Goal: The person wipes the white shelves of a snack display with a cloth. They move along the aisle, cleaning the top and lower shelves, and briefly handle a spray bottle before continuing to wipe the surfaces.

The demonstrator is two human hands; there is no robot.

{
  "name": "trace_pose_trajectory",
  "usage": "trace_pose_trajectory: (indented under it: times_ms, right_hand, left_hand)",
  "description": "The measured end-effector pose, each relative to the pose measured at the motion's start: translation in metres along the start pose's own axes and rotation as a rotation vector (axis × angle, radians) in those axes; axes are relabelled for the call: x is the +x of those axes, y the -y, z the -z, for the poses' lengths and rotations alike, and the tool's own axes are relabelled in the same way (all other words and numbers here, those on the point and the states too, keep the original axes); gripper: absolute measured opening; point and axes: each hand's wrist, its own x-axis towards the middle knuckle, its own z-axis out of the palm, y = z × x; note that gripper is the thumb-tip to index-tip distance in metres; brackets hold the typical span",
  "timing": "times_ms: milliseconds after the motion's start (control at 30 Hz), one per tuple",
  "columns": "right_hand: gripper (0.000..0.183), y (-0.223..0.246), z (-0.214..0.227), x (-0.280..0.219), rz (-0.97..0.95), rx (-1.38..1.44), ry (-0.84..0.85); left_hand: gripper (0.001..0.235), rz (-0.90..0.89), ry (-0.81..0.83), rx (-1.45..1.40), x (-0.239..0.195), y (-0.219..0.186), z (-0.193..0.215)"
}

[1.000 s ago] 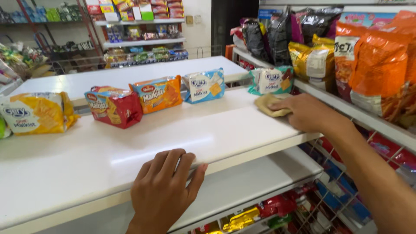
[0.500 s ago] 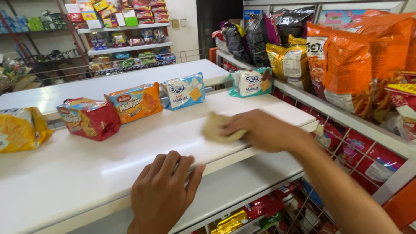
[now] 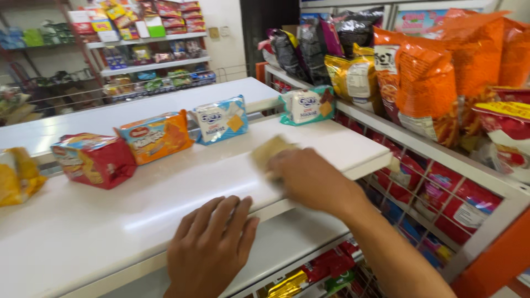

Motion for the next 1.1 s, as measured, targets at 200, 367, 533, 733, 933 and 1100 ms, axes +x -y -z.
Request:
trace_pose_trajectory:
  times_ms: [200, 367, 533, 733, 933, 1100]
  right_hand:
    - [0.049, -0.049, 0.022, -0.051, 0.246, 0.229, -0.224]
    - [0.045, -0.113, 0.041, -0.053, -0.335, 0.072, -0.306]
    - [0.014, -0.089, 0.022, -0.004, -0.317, -0.420, -0.070]
    - [0.017, 0.015, -0.001, 0.016, 0.096, -0.071, 0.068]
    - [0.048, -0.046, 0.011, 0.008, 0.300, 0.230, -0.094]
    - [0.050, -0.105, 0.022, 0.018, -0.282, -0.065, 0.008]
  left_hand:
    - [0.027, 0.011, 0.026, 0.045, -0.002, 0.002, -0.006]
    - [0.027, 0.015, 0.038, 0.042, -0.003, -0.002, -0.004]
    - [0.027, -0.028, -0.007, 0.031, -0.002, -0.002, -0.006]
    - [0.028, -0.030, -0.015, 0.034, -0.004, 0.001, -0.003]
    - [0.022, 0.013, -0.015, -0.083, -0.013, 0.012, 0.012]
    - [0.027, 0.119, -0.049, 0.051, -0.031, 0.035, 0.048]
